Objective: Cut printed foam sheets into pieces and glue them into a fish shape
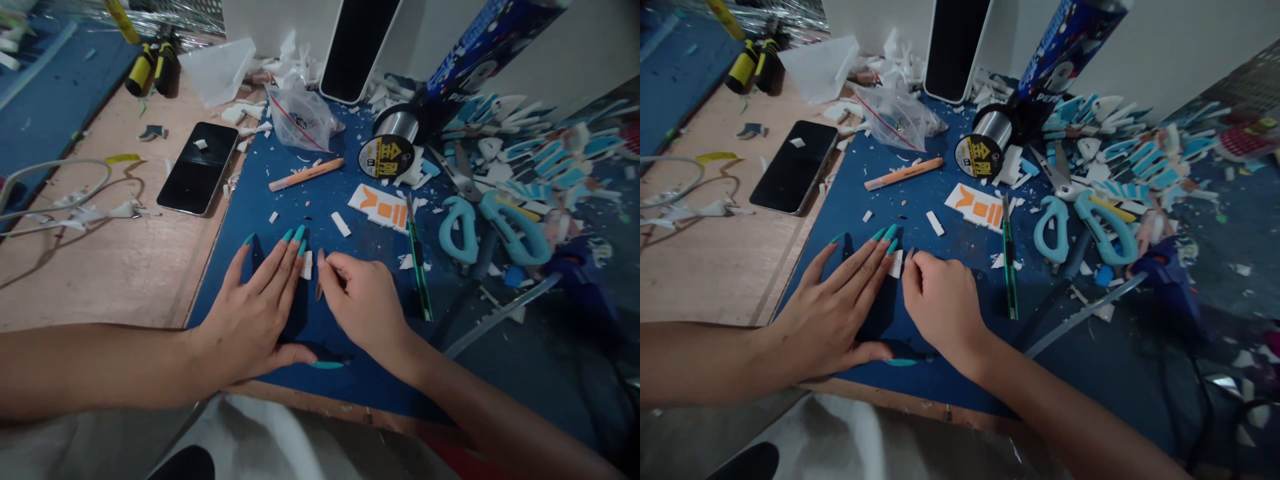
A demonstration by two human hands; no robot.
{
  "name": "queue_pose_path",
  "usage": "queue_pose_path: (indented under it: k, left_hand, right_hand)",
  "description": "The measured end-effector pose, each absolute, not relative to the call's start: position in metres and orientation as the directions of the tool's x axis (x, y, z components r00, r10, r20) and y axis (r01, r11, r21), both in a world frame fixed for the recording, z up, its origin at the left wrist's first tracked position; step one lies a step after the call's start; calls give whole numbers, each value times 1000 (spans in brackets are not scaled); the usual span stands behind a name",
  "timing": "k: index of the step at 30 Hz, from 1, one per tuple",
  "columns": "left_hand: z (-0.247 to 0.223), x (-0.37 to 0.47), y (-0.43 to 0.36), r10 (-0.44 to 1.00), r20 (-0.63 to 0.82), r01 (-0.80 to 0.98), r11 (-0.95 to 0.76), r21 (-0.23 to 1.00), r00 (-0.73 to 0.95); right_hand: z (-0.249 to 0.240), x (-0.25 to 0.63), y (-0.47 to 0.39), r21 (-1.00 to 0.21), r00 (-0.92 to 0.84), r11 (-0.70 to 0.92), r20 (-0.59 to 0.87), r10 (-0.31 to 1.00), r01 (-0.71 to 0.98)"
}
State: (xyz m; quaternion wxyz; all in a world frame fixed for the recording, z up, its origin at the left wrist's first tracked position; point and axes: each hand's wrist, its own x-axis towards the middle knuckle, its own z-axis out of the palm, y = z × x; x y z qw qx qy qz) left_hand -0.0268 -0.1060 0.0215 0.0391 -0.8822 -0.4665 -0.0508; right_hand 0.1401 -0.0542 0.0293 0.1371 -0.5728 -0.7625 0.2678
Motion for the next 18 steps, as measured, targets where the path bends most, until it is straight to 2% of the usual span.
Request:
queue_pose_path:
  k: [10, 18]
  left_hand:
    - [21, -28, -104, 807, 155, 819, -574, -21, 570]
    - [21, -28, -103, 800, 164, 813, -582, -23, 577]
  right_hand:
    - [32, 142, -54, -646, -292, 161, -101, 951, 746]
    - [32, 144, -57, -592, -275, 196, -46, 960, 782]
